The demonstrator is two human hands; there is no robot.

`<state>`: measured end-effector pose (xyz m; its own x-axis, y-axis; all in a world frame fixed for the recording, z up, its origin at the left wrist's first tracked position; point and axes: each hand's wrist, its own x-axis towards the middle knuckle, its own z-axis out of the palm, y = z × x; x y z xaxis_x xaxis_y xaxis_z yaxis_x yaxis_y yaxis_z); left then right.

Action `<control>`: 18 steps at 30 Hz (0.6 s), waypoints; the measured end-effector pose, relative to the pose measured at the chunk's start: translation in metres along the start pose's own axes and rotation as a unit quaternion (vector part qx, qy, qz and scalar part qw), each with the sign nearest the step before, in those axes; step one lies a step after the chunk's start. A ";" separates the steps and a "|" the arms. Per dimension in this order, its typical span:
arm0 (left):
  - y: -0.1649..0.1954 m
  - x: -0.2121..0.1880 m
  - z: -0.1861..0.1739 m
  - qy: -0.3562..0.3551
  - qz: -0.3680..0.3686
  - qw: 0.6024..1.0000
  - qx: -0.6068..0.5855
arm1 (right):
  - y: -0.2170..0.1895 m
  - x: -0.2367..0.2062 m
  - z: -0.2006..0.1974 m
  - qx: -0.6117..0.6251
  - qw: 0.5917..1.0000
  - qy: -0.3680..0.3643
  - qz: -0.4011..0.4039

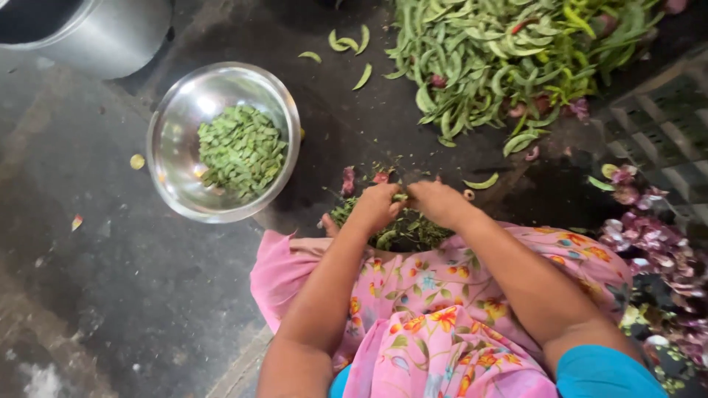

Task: The person sits on the floor and sorts through a pile of green vegetables, picking out unwanted parts and placing them into a metal bowl. The person handles the vegetables by hand, separating them into different piles.

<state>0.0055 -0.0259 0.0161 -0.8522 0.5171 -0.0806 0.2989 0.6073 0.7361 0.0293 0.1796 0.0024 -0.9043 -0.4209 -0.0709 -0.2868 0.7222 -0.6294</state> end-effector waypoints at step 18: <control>-0.026 0.007 0.034 -0.084 -0.074 0.901 -0.419 | 0.003 -0.021 0.000 0.085 0.970 0.201 -0.107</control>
<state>0.0064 -0.0176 -0.0262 -0.7575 0.5951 -0.2683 -0.3014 0.0457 0.9524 0.0473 0.1898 0.0019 -0.8897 -0.2779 0.3623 -0.4565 0.5258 -0.7177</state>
